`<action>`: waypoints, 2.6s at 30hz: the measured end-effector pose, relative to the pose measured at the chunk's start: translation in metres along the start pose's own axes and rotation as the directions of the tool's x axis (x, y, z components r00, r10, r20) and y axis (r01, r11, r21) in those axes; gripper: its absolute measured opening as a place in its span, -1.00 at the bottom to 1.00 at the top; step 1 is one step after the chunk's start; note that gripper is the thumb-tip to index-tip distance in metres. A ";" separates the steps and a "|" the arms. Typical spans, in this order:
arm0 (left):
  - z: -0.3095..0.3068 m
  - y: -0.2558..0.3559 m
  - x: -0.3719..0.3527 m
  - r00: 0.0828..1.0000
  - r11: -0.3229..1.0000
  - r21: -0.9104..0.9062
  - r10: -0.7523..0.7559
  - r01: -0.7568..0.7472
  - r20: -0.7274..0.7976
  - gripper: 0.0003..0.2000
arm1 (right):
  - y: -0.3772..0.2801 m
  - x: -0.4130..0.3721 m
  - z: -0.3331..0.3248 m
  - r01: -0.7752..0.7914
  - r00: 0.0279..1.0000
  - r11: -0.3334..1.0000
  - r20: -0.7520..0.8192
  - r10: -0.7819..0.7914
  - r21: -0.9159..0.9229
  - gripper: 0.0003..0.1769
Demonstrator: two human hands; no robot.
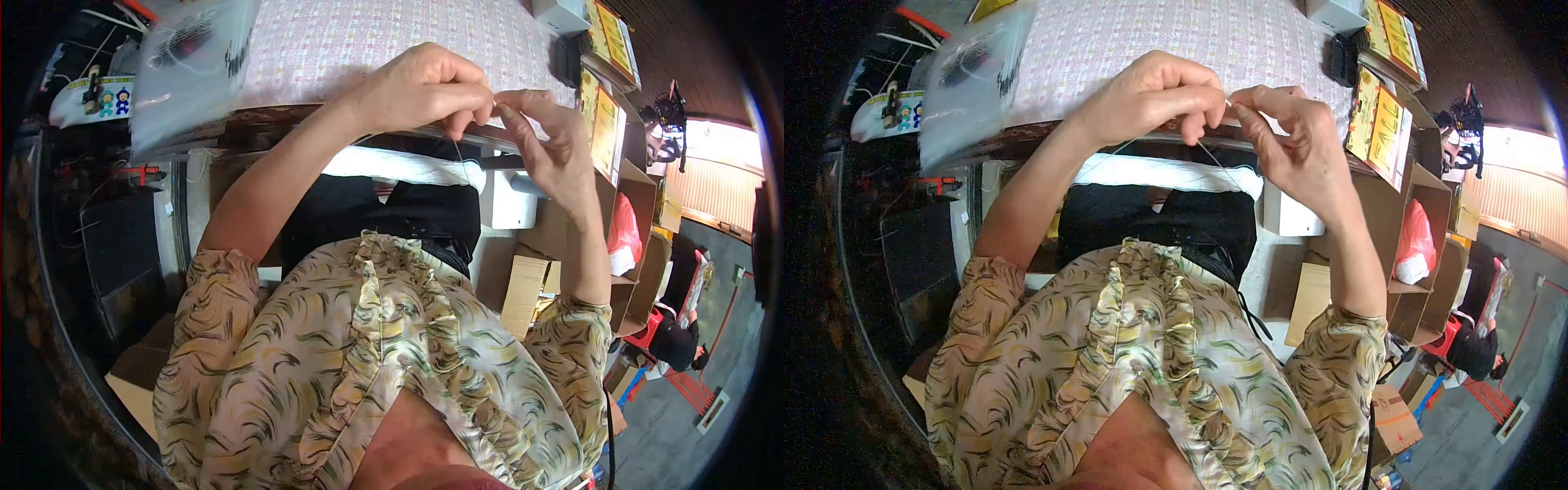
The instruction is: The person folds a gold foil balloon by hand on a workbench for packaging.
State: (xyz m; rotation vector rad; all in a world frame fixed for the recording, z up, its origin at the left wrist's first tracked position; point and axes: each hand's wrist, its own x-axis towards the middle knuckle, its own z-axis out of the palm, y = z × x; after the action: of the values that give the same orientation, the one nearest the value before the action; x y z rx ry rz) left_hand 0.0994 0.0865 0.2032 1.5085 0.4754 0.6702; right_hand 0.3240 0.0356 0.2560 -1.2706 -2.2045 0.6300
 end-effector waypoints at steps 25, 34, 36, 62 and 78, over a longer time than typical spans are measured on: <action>0.012 0.011 0.006 0.963 0.946 -0.221 0.258 -0.235 0.082 -0.70 | -0.014 0.005 -0.032 -0.002 1.000 0.993 0.007 0.002 0.120 -0.46; 0.016 0.006 0.009 0.969 0.966 -0.175 0.215 -0.193 0.122 -0.74 | -0.013 0.010 -0.035 0.173 0.985 0.816 -0.088 -0.150 0.552 -0.43; 0.004 0.015 0.005 0.972 0.947 -0.254 0.223 -0.199 0.068 -0.74 | -0.010 0.006 -0.047 -0.178 0.951 0.973 0.279 0.133 0.144 -0.46; -0.015 0.033 0.003 0.961 0.948 -0.168 0.258 -0.271 -0.095 -0.74 | -0.020 0.033 -0.047 -0.023 0.969 0.970 0.246 -0.038 0.241 -0.33; -0.004 0.032 0.003 0.976 0.981 -0.037 0.188 -0.193 -0.111 -0.74 | -0.025 0.042 -0.035 0.256 0.967 0.880 -0.094 -0.238 0.401 -0.45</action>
State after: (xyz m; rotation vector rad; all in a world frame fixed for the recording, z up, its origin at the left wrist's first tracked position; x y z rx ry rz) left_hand 0.0958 0.0898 0.2352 1.4901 0.3956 0.9096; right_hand 0.3118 0.0662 0.3062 -0.7644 -2.0124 0.8947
